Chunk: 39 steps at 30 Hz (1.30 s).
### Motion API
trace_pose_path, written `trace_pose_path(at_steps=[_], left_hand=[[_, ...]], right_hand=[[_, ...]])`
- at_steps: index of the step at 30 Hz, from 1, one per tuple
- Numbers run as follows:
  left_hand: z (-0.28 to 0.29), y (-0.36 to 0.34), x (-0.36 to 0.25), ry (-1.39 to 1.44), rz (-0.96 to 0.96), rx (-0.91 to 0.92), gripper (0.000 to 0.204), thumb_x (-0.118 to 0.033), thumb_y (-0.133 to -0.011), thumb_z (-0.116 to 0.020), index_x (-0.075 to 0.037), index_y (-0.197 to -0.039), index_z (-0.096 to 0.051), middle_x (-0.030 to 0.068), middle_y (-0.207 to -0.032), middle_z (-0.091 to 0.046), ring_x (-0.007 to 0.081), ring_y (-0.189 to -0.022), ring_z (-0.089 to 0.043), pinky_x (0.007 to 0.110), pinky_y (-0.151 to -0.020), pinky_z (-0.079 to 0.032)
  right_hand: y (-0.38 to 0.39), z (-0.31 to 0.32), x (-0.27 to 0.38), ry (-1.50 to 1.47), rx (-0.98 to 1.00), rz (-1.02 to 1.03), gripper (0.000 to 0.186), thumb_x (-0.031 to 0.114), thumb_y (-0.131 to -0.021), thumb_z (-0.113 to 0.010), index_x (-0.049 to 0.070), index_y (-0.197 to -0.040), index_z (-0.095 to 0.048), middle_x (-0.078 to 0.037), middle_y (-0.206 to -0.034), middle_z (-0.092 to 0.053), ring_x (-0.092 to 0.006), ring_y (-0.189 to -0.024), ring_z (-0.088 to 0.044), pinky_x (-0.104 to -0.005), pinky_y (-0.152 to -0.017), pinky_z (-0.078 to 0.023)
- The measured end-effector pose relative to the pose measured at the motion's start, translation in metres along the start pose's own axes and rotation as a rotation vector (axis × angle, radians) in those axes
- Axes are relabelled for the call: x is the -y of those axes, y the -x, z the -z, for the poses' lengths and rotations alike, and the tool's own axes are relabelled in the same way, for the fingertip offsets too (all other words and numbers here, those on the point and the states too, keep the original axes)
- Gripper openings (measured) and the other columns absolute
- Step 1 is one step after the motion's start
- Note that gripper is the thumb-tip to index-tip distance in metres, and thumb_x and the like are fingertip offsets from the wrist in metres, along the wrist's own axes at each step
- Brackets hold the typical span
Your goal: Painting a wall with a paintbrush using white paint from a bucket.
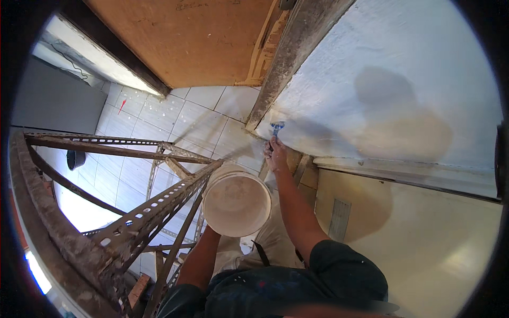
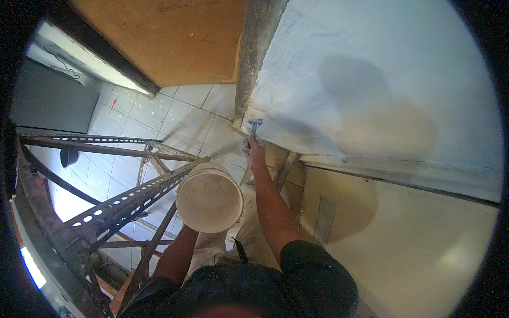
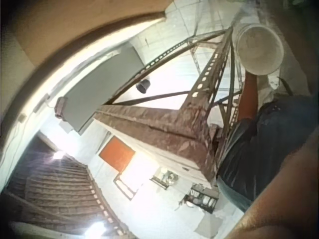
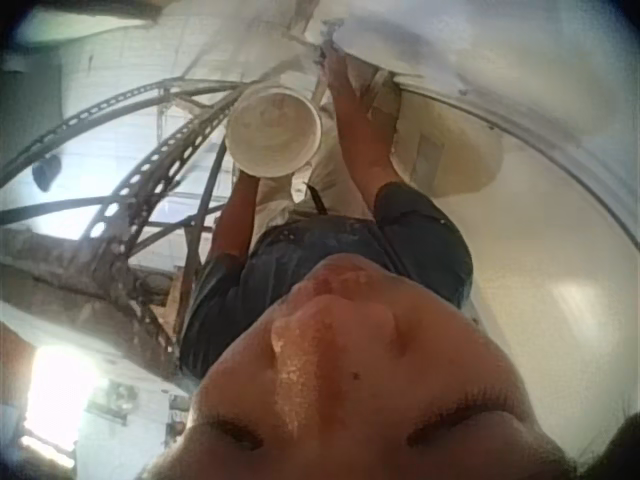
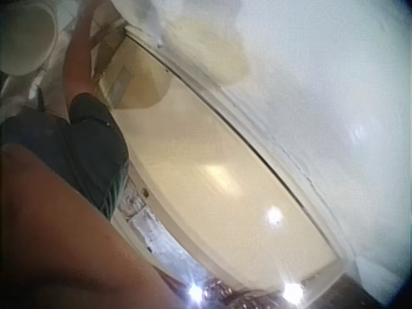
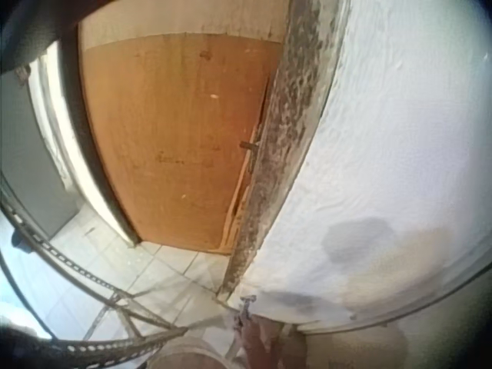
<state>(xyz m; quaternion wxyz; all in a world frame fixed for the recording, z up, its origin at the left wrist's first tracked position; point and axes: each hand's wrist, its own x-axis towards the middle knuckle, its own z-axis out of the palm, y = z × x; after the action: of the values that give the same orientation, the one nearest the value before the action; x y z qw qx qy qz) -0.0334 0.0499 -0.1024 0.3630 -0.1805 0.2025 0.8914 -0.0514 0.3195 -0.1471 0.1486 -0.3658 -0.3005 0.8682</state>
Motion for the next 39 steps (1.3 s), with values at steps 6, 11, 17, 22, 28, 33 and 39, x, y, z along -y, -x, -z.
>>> trace_pose_path(at_steps=[6,11,17,22,28,33,39], left_hand=[[0.003,-0.014,0.019,-0.007,0.059,0.01,0.078,-0.065,-0.098,-0.034,-0.011,-0.153,-0.036,0.0135,-0.155,-0.039,0.0365,-0.136,-0.046,0.055,-0.109,-0.044],[0.006,0.005,-0.001,-0.001,0.018,0.001,0.077,-0.065,-0.098,-0.034,-0.011,-0.153,-0.036,0.0135,-0.155,-0.04,0.0364,-0.136,-0.046,0.055,-0.109,-0.045],[-0.005,0.016,0.0,0.102,0.021,0.18,0.077,-0.065,-0.098,-0.034,-0.011,-0.153,-0.036,0.0135,-0.155,-0.04,0.0364,-0.136,-0.046,0.055,-0.109,-0.045],[-0.029,-0.009,0.0,0.11,-0.011,0.221,0.077,-0.064,-0.098,-0.034,-0.011,-0.153,-0.036,0.0134,-0.155,-0.04,0.0364,-0.136,-0.046,0.055,-0.109,-0.045],[-0.023,-0.007,-0.006,0.026,-0.028,0.177,0.076,-0.064,-0.098,-0.035,-0.011,-0.153,-0.036,0.0134,-0.155,-0.04,0.0364,-0.136,-0.047,0.055,-0.109,-0.045],[-0.033,-0.006,-0.004,-0.01,0.04,0.208,0.076,-0.064,-0.098,-0.035,-0.011,-0.153,-0.036,0.0134,-0.155,-0.04,0.0364,-0.136,-0.047,0.054,-0.109,-0.045],[-0.032,0.024,-0.015,-0.017,-0.069,0.293,0.076,-0.063,-0.098,-0.035,-0.011,-0.153,-0.036,0.0134,-0.155,-0.04,0.0364,-0.136,-0.047,0.054,-0.109,-0.045]], right_hand=[[-0.055,0.088,-0.047,-0.17,-0.367,-0.288,0.024,0.036,-0.106,-0.052,0.016,-0.094,-0.052,0.002,-0.066,-0.04,-0.0102,-0.049,-0.035,-0.0265,-0.044,-0.033],[-0.006,-0.011,0.0,-0.199,-0.215,-0.19,0.023,0.034,-0.105,-0.053,0.015,-0.093,-0.051,0.001,-0.066,-0.042,-0.0102,-0.05,-0.036,-0.0265,-0.045,-0.033],[0.136,-0.106,0.122,0.001,0.076,0.152,0.022,0.03,-0.105,-0.055,0.013,-0.092,-0.05,0.001,-0.066,-0.046,-0.008,-0.051,-0.036,-0.026,-0.047,-0.032],[0.145,-0.111,0.155,0.09,0.143,0.321,0.024,0.031,-0.106,-0.053,0.013,-0.091,-0.05,0.002,-0.067,-0.047,-0.0071,-0.052,-0.038,-0.0252,-0.047,-0.032],[0.043,-0.048,0.042,0.141,-0.081,0.064,0.024,0.034,-0.106,-0.051,0.011,-0.106,-0.058,0.001,-0.066,-0.048,-0.0094,-0.051,-0.04,-0.027,-0.045,-0.033],[-0.012,0.0,0.02,-0.112,-0.39,-0.354,0.028,0.038,-0.106,-0.051,0.011,-0.105,-0.057,0.001,-0.064,-0.045,-0.0129,-0.047,-0.038,-0.03,-0.043,-0.032],[0.047,-0.068,0.103,0.001,-0.25,-0.208,0.026,0.036,-0.106,-0.05,0.011,-0.097,-0.053,0.001,-0.063,-0.042,-0.0099,-0.046,-0.034,-0.0275,-0.041,-0.029]])
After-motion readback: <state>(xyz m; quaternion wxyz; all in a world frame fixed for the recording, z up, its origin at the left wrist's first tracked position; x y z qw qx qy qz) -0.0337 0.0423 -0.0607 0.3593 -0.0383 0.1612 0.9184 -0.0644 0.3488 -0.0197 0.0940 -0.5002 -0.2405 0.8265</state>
